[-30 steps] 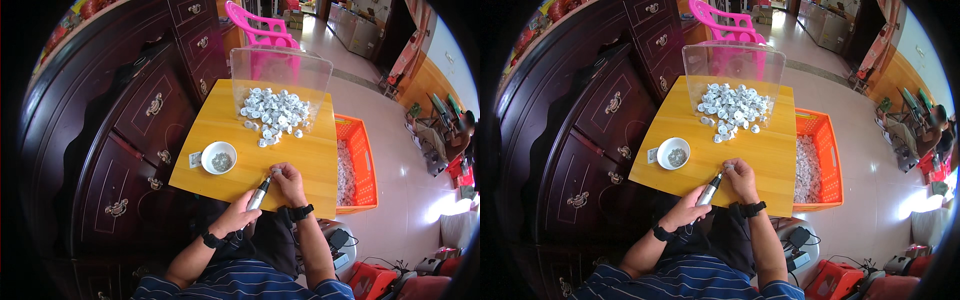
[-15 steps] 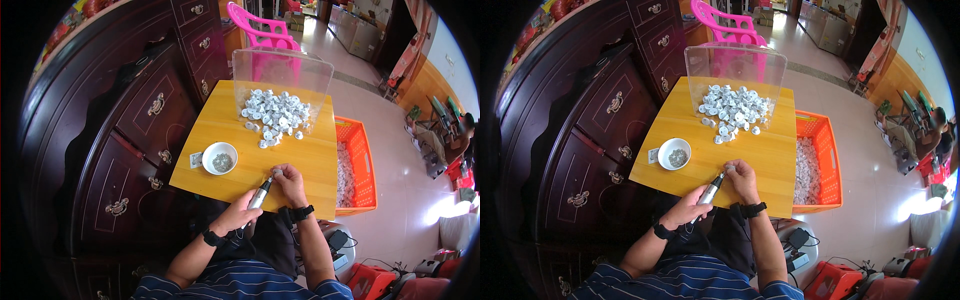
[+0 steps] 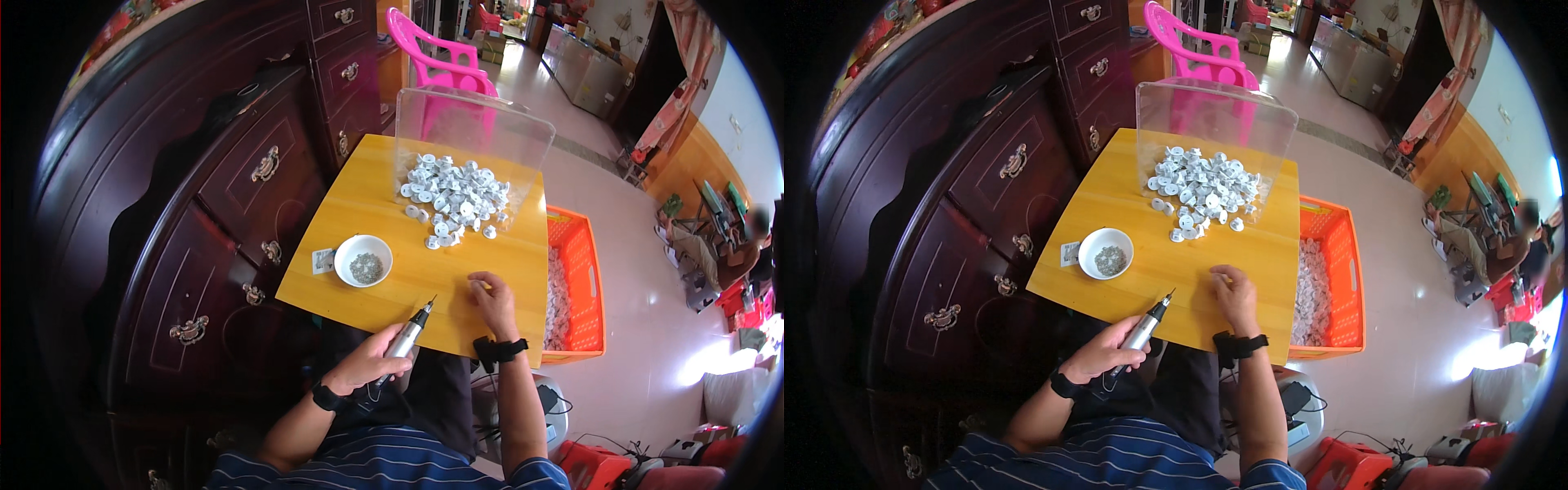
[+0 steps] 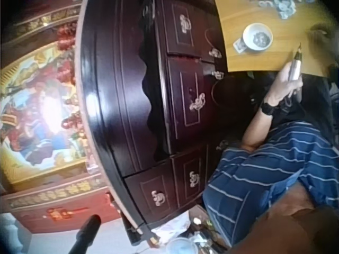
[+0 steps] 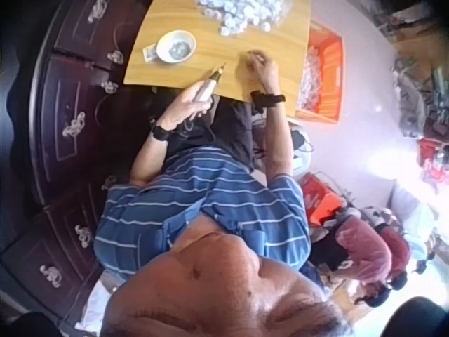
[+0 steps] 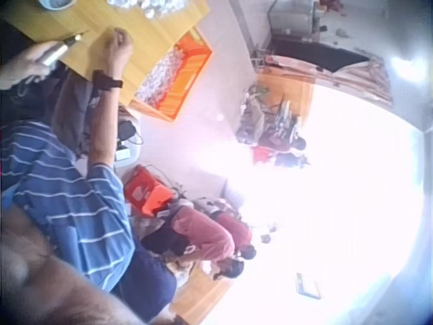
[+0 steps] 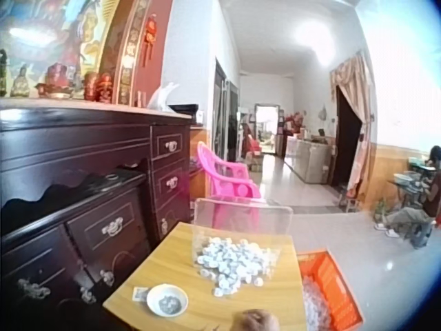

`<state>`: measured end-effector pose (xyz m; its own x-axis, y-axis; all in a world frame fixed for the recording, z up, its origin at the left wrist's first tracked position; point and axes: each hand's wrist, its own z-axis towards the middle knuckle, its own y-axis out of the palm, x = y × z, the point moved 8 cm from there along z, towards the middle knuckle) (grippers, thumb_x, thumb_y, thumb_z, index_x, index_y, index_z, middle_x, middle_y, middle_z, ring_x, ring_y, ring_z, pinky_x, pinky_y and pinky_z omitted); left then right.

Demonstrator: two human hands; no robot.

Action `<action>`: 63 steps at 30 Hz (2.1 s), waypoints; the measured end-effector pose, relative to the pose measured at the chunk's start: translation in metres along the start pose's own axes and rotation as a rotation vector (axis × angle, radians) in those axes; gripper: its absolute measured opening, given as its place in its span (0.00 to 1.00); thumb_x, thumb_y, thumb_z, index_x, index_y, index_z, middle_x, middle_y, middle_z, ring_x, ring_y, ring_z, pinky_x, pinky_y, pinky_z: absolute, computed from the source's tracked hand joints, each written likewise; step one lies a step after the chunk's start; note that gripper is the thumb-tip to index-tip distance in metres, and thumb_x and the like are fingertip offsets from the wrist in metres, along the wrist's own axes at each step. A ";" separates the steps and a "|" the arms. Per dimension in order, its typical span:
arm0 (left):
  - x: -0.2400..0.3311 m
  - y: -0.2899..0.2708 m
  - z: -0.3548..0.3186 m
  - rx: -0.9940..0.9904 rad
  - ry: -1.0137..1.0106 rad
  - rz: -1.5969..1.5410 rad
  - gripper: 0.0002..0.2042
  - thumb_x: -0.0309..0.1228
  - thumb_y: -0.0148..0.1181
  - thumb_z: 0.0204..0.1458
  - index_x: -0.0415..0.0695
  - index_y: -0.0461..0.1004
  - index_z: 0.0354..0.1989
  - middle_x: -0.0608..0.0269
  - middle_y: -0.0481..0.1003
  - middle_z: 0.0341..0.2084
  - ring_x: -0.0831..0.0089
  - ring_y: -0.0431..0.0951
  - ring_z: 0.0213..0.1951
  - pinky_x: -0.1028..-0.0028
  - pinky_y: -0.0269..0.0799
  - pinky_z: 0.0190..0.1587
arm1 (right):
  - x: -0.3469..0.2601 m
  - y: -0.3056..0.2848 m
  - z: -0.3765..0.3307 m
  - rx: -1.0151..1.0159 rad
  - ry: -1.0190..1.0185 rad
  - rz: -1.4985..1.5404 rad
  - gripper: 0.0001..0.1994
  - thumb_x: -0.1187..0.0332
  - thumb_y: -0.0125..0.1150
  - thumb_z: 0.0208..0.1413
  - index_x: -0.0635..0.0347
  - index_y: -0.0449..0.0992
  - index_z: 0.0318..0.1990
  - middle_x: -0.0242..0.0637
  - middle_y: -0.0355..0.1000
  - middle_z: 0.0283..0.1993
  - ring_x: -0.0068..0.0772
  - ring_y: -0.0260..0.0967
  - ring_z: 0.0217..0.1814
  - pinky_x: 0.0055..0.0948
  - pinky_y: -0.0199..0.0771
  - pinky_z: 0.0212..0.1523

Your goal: Assembling small plastic components using an electric screwdriver.

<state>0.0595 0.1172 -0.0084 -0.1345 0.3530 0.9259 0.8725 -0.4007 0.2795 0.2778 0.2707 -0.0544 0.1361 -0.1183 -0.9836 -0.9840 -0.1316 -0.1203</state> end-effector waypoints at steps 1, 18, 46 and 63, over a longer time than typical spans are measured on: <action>0.000 0.000 -0.002 -0.001 0.007 -0.005 0.34 0.28 0.62 0.57 0.40 0.56 0.71 0.64 0.72 0.40 0.80 0.74 0.34 0.79 0.73 0.37 | -0.011 -0.021 0.002 0.113 -0.164 -0.328 0.10 0.69 0.62 0.62 0.61 0.78 0.49 0.42 0.79 0.46 0.36 0.78 0.43 0.32 0.79 0.45; -0.025 -0.011 -0.017 0.078 -0.039 0.071 0.36 0.27 0.64 0.54 0.41 0.56 0.71 0.67 0.72 0.40 0.81 0.73 0.33 0.80 0.72 0.35 | -0.138 0.147 0.018 -0.148 -0.627 -0.797 0.09 0.68 0.68 0.52 0.57 0.82 0.41 0.44 0.80 0.41 0.49 0.79 0.41 0.42 0.79 0.43; -0.026 -0.015 -0.029 0.133 -0.040 0.147 0.35 0.28 0.64 0.54 0.40 0.56 0.70 0.62 0.73 0.42 0.79 0.75 0.35 0.79 0.74 0.36 | -0.123 0.219 0.039 -0.268 -0.610 -0.625 0.06 0.67 0.61 0.50 0.58 0.80 0.34 0.46 0.80 0.32 0.52 0.80 0.35 0.43 0.81 0.40; -0.003 -0.020 -0.023 0.205 0.143 0.190 0.35 0.25 0.64 0.52 0.39 0.58 0.70 0.65 0.73 0.41 0.78 0.75 0.43 0.74 0.74 0.50 | -0.025 0.075 0.023 -0.284 0.067 0.526 0.05 0.69 0.64 0.64 0.57 0.80 0.44 0.23 0.75 0.37 0.15 0.70 0.32 0.18 0.71 0.36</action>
<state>0.0315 0.1051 -0.0109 -0.0124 0.1596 0.9871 0.9631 -0.2637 0.0547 0.1981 0.2863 -0.0419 -0.3446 -0.2999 -0.8896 -0.8530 -0.2956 0.4301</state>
